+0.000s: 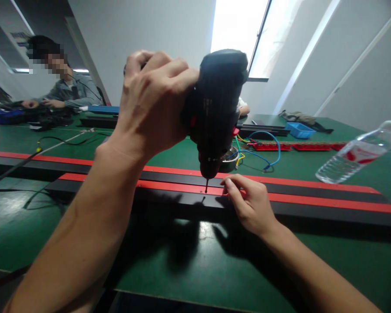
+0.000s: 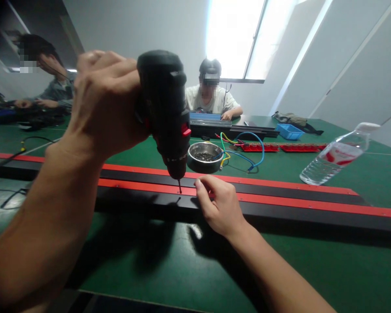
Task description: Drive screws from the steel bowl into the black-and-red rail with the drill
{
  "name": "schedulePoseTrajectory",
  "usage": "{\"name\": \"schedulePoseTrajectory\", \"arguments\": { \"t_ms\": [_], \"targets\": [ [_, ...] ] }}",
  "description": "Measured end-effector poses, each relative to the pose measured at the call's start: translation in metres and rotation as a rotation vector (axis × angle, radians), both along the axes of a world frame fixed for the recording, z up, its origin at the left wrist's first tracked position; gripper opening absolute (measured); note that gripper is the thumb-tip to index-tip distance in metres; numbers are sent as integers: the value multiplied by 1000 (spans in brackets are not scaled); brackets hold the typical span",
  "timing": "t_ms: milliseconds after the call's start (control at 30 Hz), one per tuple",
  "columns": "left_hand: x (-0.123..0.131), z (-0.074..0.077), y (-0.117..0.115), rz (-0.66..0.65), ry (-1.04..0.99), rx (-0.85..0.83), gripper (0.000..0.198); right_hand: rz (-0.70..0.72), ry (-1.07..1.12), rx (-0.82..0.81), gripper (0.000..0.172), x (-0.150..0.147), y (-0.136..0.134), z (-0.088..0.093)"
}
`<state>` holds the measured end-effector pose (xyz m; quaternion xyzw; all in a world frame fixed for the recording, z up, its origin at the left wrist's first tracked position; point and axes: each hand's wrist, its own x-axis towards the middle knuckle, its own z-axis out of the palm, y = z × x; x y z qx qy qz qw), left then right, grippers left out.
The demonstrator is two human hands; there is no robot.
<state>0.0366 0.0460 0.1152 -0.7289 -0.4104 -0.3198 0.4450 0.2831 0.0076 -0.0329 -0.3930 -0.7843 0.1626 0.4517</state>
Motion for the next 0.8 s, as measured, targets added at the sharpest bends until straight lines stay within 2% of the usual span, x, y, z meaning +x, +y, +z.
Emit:
{"name": "schedulePoseTrajectory", "arguments": {
  "t_ms": [100,200,333,500,633,733,800],
  "targets": [
    [1,0,-2,-18,-25,-5,26,-2,2,-1,28,0,-1,0],
    [2,1,-3,-24,-24,-34,20,0,6,-10,28,0,-1,0],
    [4,1,-4,-24,-50,-16,31,-4,7,-16,28,0,-1,-1],
    [3,2,-5,-52,-19,-13,17,-8,6,-7,28,1,-1,-3],
    [3,2,-4,-14,-43,9,35,-16,-2,3,28,1,-1,-2],
    [2,1,-3,8,-31,7,23,-8,1,0,27,1,-1,-1],
    [1,0,-1,5,-44,1,24,1,-4,-3,26,0,-1,-2]
  ]
}}
